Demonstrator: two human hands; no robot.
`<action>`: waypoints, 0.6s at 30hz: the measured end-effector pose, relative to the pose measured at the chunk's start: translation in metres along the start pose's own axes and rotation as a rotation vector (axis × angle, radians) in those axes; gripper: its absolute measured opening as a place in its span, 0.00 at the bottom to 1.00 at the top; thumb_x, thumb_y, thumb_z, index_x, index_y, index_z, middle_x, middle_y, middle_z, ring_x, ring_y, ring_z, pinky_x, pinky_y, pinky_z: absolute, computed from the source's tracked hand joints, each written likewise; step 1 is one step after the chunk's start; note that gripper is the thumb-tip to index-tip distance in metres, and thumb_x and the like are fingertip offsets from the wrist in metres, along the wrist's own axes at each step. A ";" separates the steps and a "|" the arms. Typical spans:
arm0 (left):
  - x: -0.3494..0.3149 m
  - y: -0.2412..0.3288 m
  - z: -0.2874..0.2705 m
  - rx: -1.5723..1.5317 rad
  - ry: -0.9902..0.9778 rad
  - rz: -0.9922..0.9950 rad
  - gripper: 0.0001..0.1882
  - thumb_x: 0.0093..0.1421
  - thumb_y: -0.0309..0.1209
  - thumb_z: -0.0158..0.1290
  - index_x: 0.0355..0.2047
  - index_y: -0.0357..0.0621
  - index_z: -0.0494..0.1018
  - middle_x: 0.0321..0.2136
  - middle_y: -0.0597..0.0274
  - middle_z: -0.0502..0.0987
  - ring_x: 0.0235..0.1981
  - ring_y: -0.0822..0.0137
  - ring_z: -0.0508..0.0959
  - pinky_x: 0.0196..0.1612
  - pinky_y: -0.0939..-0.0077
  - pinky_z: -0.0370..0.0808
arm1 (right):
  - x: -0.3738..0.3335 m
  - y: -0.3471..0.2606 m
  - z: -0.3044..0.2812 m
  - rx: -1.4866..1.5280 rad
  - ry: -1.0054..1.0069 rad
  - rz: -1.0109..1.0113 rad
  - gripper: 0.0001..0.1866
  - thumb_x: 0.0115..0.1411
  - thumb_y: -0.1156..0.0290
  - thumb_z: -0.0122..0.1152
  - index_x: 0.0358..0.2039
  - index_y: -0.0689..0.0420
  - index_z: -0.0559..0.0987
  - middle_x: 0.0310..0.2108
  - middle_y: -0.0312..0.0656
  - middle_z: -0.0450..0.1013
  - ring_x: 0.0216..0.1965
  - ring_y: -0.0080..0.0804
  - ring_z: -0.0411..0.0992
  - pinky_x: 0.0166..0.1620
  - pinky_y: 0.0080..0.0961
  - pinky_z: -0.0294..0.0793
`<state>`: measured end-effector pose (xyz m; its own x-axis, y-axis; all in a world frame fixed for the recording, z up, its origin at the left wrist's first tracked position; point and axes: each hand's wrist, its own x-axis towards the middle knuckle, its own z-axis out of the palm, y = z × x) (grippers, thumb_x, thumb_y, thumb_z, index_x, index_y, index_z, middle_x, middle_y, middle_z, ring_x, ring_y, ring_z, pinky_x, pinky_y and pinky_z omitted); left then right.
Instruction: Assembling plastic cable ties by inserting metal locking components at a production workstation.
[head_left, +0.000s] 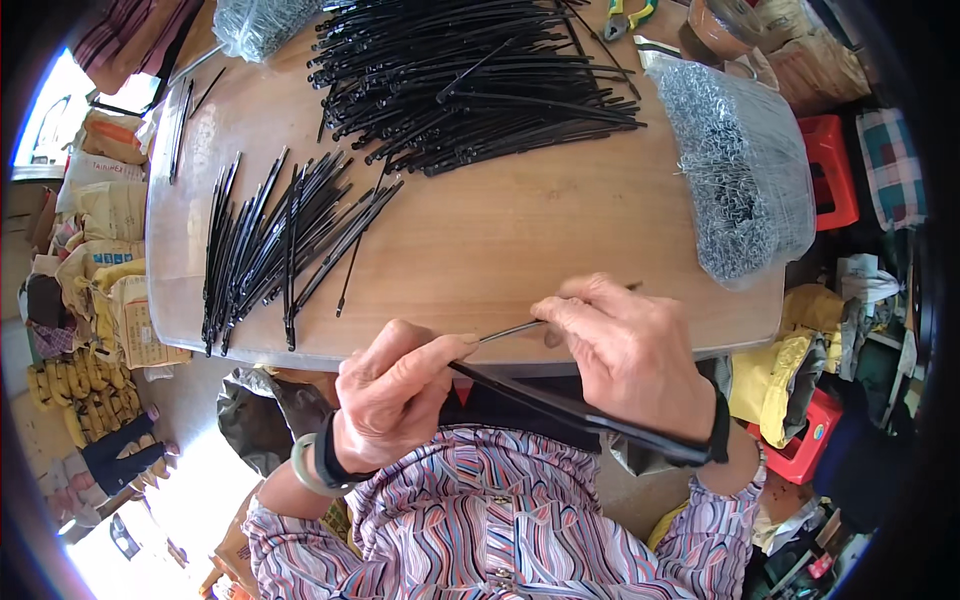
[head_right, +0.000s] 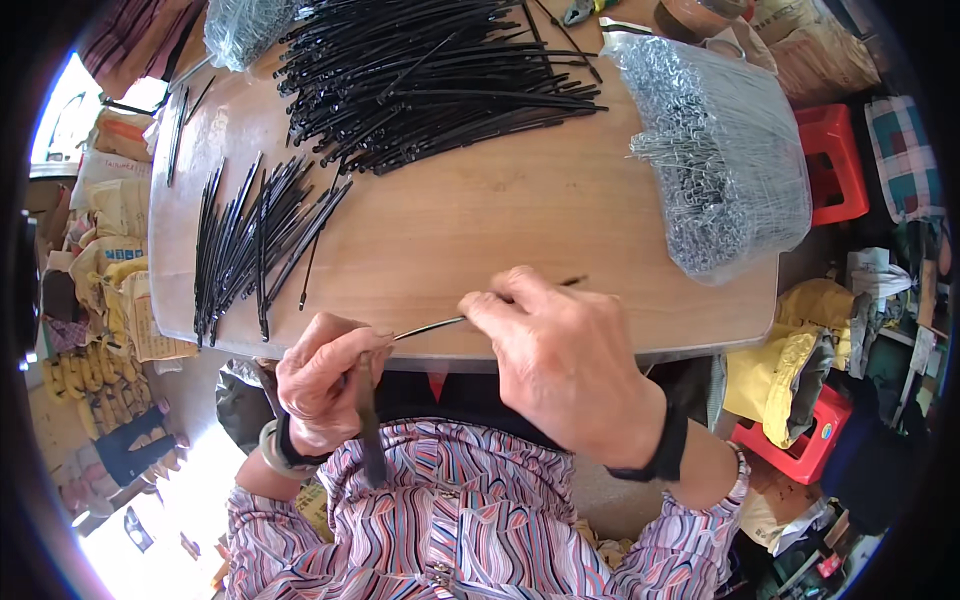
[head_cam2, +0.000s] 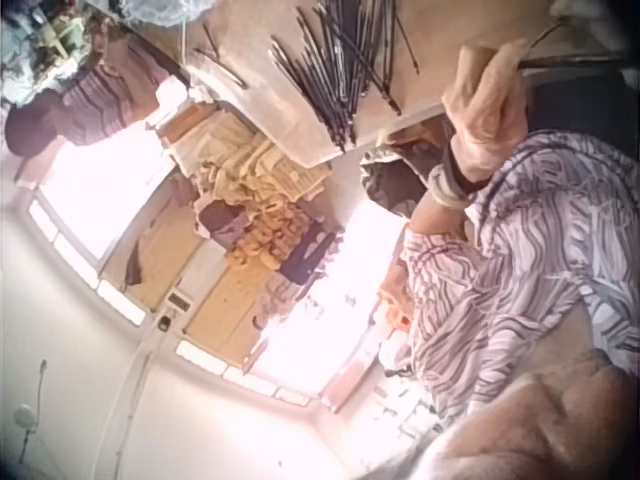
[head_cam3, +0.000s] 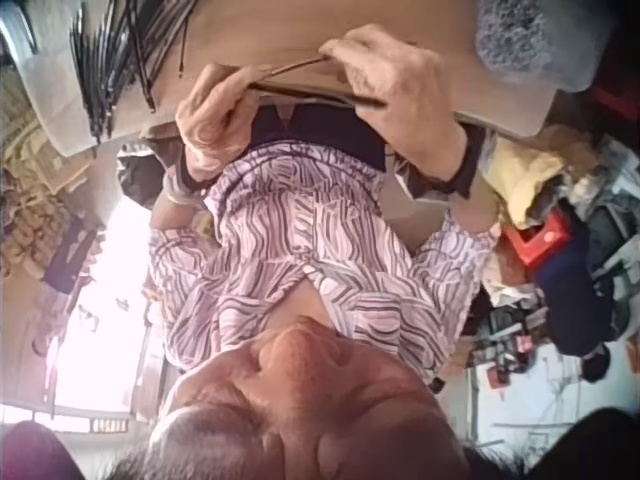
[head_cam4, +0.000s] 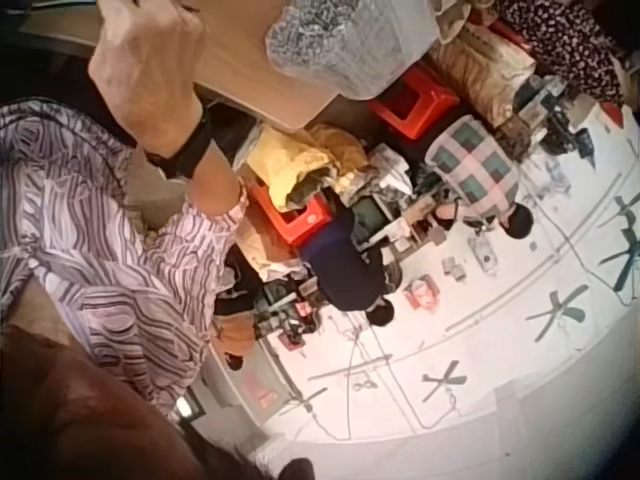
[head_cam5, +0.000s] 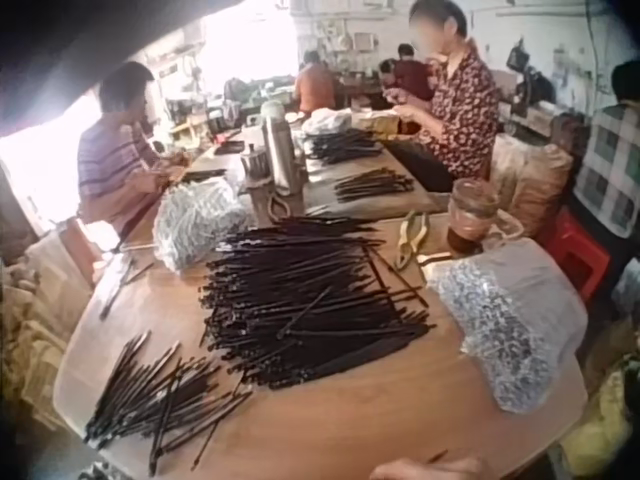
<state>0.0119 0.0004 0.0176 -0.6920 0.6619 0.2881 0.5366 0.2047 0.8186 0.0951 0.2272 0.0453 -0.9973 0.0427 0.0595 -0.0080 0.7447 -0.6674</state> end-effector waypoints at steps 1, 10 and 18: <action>0.001 0.001 0.000 0.003 0.001 0.001 0.22 0.46 0.12 0.59 0.44 0.38 0.79 0.26 0.56 0.73 0.21 0.61 0.76 0.24 0.71 0.73 | -0.001 0.006 0.003 0.001 0.001 -0.003 0.15 0.50 0.86 0.59 0.38 0.59 0.83 0.33 0.44 0.78 0.33 0.40 0.80 0.35 0.32 0.79; 0.044 0.011 0.010 -0.326 -0.446 -0.361 0.12 0.61 0.19 0.54 0.46 0.34 0.74 0.30 0.50 0.77 0.30 0.54 0.78 0.35 0.70 0.75 | -0.016 0.010 0.018 -0.169 0.244 -0.216 0.14 0.44 0.80 0.62 0.34 0.59 0.83 0.35 0.39 0.77 0.30 0.34 0.76 0.31 0.30 0.73; 0.021 0.009 0.020 -0.015 -0.302 0.123 0.20 0.49 0.12 0.51 0.43 0.35 0.73 0.25 0.55 0.72 0.22 0.59 0.76 0.23 0.66 0.73 | -0.006 -0.007 0.003 -0.303 0.080 -0.062 0.13 0.42 0.76 0.65 0.32 0.58 0.83 0.33 0.38 0.74 0.42 0.41 0.70 0.44 0.37 0.70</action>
<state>0.0120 0.0313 0.0213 -0.4467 0.8653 0.2273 0.5989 0.1005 0.7945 0.1013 0.2195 0.0471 -0.9866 0.0348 0.1594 -0.0341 0.9113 -0.4103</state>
